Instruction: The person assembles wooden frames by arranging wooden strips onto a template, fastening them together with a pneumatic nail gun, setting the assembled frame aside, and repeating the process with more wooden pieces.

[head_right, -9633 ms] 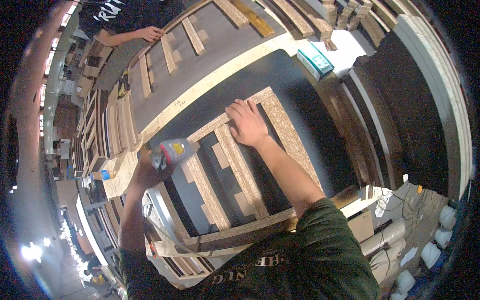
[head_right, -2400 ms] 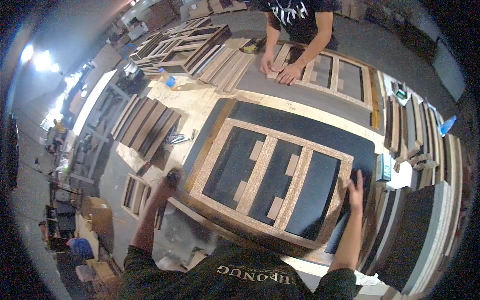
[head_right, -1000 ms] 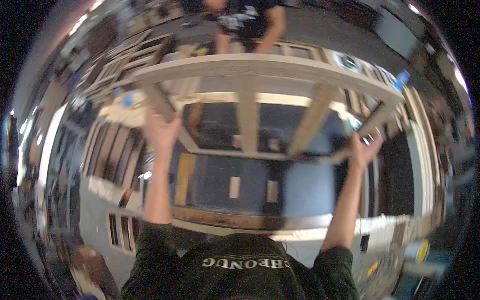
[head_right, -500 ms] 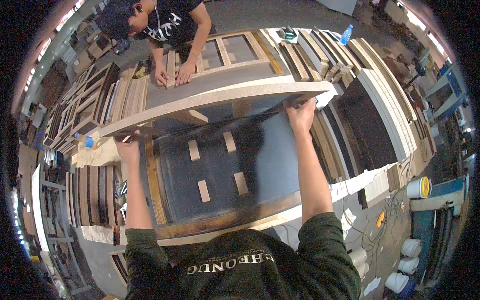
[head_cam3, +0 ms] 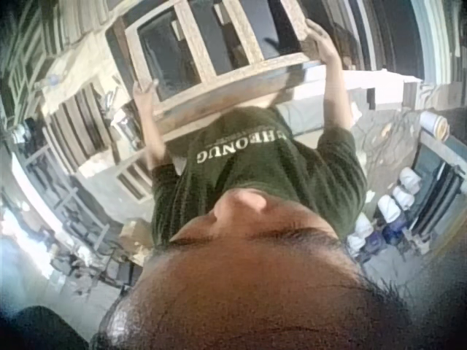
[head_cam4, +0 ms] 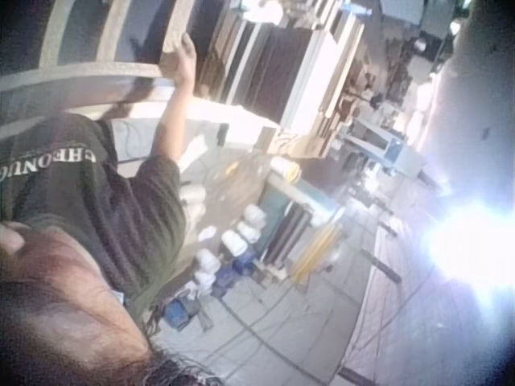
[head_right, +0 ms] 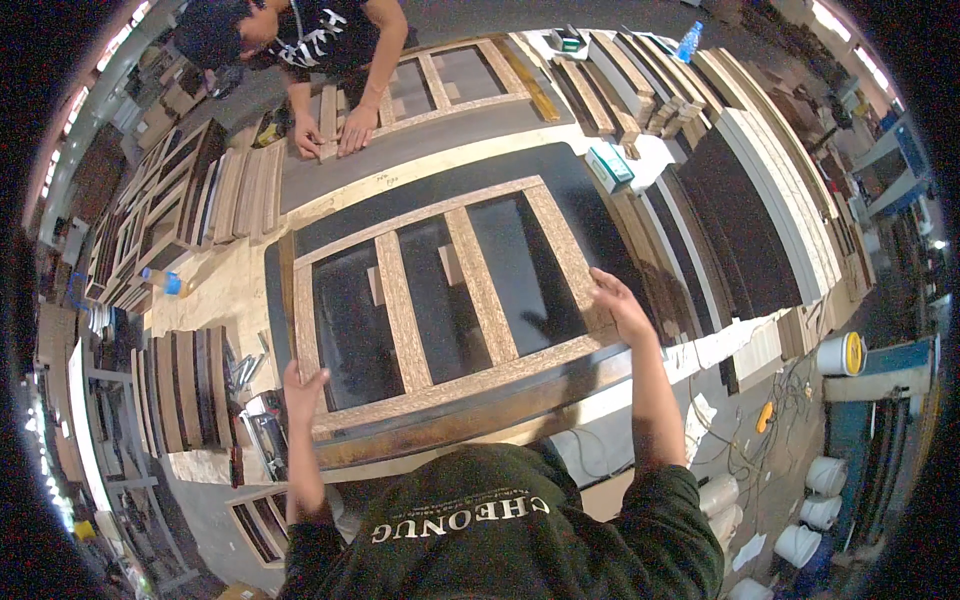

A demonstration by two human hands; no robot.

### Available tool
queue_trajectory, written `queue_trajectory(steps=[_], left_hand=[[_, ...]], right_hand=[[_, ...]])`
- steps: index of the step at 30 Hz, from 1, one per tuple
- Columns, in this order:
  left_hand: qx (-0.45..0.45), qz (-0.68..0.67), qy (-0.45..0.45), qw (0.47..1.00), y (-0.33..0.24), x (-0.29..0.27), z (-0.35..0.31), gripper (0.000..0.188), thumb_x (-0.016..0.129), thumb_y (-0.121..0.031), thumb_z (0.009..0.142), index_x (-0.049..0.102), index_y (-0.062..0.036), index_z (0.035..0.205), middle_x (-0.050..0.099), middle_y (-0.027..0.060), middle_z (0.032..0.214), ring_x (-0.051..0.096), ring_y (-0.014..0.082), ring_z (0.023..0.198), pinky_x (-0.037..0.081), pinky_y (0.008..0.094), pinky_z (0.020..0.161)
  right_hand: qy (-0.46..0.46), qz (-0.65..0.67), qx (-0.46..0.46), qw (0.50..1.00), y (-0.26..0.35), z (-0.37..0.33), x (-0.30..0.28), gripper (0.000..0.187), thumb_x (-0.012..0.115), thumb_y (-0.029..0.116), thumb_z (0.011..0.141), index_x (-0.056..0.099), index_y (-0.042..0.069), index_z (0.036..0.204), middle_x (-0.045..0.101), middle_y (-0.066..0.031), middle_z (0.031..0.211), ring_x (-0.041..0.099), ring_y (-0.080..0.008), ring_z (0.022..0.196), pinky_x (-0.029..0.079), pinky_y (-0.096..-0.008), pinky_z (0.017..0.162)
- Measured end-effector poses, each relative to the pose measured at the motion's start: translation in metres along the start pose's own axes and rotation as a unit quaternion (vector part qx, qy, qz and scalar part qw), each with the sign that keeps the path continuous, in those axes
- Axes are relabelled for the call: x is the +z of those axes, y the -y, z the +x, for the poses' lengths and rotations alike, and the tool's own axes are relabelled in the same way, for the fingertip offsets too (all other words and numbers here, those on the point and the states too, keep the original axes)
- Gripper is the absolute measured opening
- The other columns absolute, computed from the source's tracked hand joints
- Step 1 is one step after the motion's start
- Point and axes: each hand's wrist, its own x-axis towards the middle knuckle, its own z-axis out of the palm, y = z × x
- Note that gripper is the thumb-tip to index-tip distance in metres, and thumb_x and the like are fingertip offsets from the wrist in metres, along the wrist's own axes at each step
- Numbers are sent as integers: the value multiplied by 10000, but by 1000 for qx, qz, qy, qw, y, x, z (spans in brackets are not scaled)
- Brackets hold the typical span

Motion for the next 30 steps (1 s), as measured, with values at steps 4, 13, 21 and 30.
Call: queue_trajectory(steps=[4,13,21,30], left_hand=[[-28,266,-114,957,-59,33,-30,655,781,-301,664,551,-6,1202,565,217,1179,528,362,1114,397,414,980],[45,355,-180,916,-35,47,-35,597,769,-273,649,586,21,1135,536,227,1035,538,399,981,453,449,858],[48,381,-165,909,-32,44,-43,614,770,-273,654,572,24,1154,536,223,1034,531,396,992,442,453,870],[74,381,-183,903,-24,46,-45,612,770,-294,662,570,-18,1170,520,198,1044,506,381,1019,424,459,874]], right_hand=[[-123,-202,-19,971,-3,5,20,790,827,195,655,452,-36,1311,537,-171,1290,538,-233,1165,420,-319,972],[-226,-321,-45,919,-13,-5,48,702,806,138,601,549,21,1243,639,-183,1098,606,-317,1026,467,-362,905],[-238,-364,-45,899,-30,-9,40,687,809,202,618,558,30,1234,595,-191,1152,547,-325,1097,422,-383,955],[-249,-386,-42,887,-29,-11,42,659,807,238,630,566,18,1203,606,-191,1117,567,-332,1066,444,-388,930]])
